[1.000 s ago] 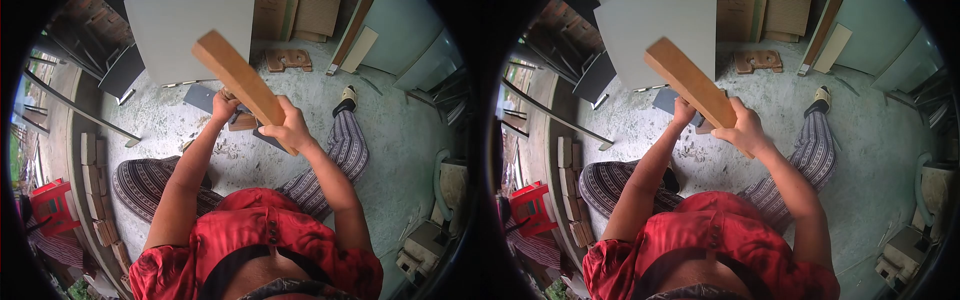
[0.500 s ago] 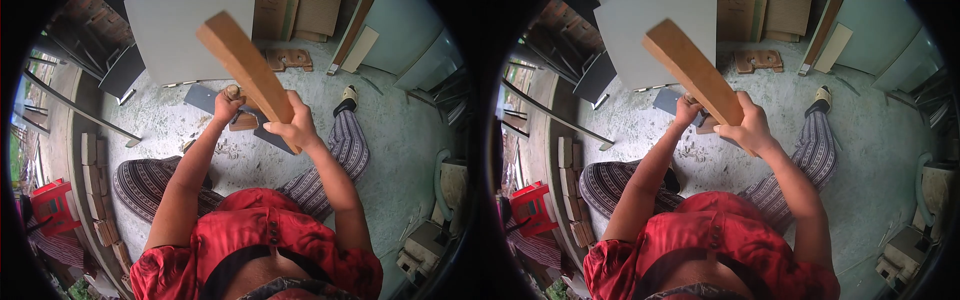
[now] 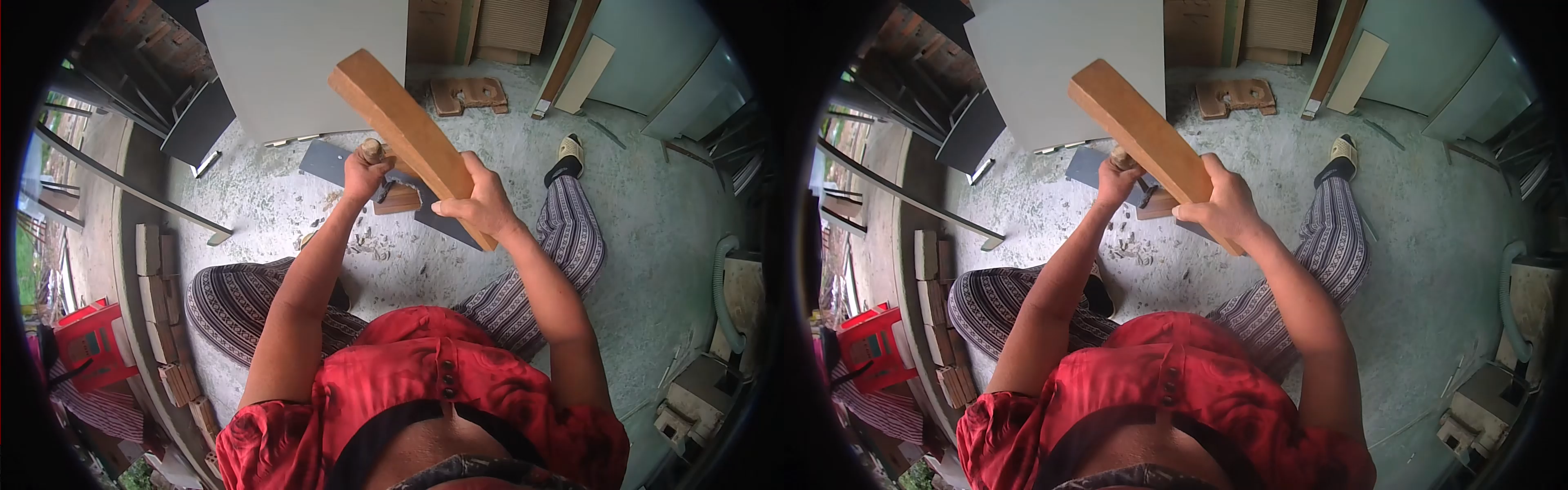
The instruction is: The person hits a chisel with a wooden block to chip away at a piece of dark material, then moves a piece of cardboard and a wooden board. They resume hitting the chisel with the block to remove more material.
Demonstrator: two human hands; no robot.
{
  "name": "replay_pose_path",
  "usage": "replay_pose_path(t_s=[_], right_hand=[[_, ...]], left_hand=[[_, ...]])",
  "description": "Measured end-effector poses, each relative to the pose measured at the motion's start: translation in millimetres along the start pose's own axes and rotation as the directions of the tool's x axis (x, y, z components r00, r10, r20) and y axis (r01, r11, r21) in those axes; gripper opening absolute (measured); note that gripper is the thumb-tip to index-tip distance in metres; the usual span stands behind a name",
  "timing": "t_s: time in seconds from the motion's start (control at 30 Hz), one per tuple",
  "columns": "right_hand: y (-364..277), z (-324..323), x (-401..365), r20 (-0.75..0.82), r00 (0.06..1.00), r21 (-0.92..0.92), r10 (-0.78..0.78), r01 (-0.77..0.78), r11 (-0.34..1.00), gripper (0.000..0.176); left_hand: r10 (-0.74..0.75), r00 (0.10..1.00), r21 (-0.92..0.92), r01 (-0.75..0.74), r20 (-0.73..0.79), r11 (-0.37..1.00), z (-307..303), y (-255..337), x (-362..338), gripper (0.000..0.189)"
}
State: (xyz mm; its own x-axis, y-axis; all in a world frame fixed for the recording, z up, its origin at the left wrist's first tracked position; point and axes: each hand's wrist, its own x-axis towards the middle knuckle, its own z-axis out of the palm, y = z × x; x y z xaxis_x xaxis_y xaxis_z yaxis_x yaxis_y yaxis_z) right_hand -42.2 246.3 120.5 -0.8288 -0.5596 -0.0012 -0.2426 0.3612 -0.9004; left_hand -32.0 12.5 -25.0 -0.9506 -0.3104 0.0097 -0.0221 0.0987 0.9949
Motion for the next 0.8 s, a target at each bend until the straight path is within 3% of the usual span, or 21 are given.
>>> replay_pose_path(t_s=[0.27, 0.33, 0.43, 0.5, 0.53, 0.57, 0.63, 0.7, 0.73, 0.8], right_hand=[[-8.8, 0.3, -2.6, -0.029, 1.000, 0.047, -0.004, 0.005, 0.999, 0.059], [-18.4, 5.3, -2.5, -0.134, 0.963, 0.171, -0.233, 0.254, 0.952, 0.059], [-17.2, 13.9, -2.3, -0.138, 0.950, 0.159, -0.280, 0.300, 0.941, 0.060], [-6.3, 20.0, 0.8, -0.104, 0.969, 0.131, -0.225, 0.237, 0.963, 0.062], [-0.7, 20.0, 6.6, 0.084, 0.996, -0.165, -0.033, 0.047, 0.985, 0.061], [5.2, 20.5, 9.9, 0.203, 0.957, -0.473, 0.208, -0.090, 0.876, 0.061], [7.7, 22.0, 9.2, 0.167, 0.972, -0.390, 0.168, -0.091, 0.916, 0.062], [-5.6, 17.9, 7.0, 0.158, 0.986, -0.040, 0.046, -0.040, 0.998, 0.059], [-14.7, 15.6, 5.6, 0.168, 0.985, -0.040, 0.048, -0.042, 0.998, 0.059], [-30.3, 12.4, 3.8, 0.017, 0.986, 0.334, -0.168, 0.153, 0.930, 0.058]], left_hand=[[-0.105, 0.993, 0.018, 0.107, -0.060, 0.994, -11.5, 2.0, -8.8, 0.022], [-0.086, 0.992, 0.071, 0.093, -0.092, 0.993, -10.4, -12.2, -4.3, 0.022], [-0.055, 0.994, 0.029, 0.057, -0.091, 0.998, -7.5, -16.0, -1.5, 0.024], [-0.029, 0.996, 0.040, 0.032, -0.079, 0.999, -7.8, -14.0, -2.1, 0.023], [-0.014, 0.998, 0.060, 0.018, -0.066, 0.998, -8.7, -14.0, -1.9, 0.022], [-0.001, 0.998, 0.078, 0.005, -0.056, 0.997, -8.8, -14.5, -2.3, 0.021], [-0.008, 0.999, 0.030, 0.010, -0.051, 1.000, -4.3, 4.4, -6.9, 0.019], [0.028, 0.998, -0.001, -0.028, -0.060, 1.000, -3.0, 11.2, -10.8, 0.019], [0.020, 0.997, -0.003, -0.021, -0.068, 1.000, -3.4, 6.9, -11.3, 0.019], [0.008, 0.997, 0.045, -0.004, -0.083, 0.999, -4.8, -1.1, -7.3, 0.018]])
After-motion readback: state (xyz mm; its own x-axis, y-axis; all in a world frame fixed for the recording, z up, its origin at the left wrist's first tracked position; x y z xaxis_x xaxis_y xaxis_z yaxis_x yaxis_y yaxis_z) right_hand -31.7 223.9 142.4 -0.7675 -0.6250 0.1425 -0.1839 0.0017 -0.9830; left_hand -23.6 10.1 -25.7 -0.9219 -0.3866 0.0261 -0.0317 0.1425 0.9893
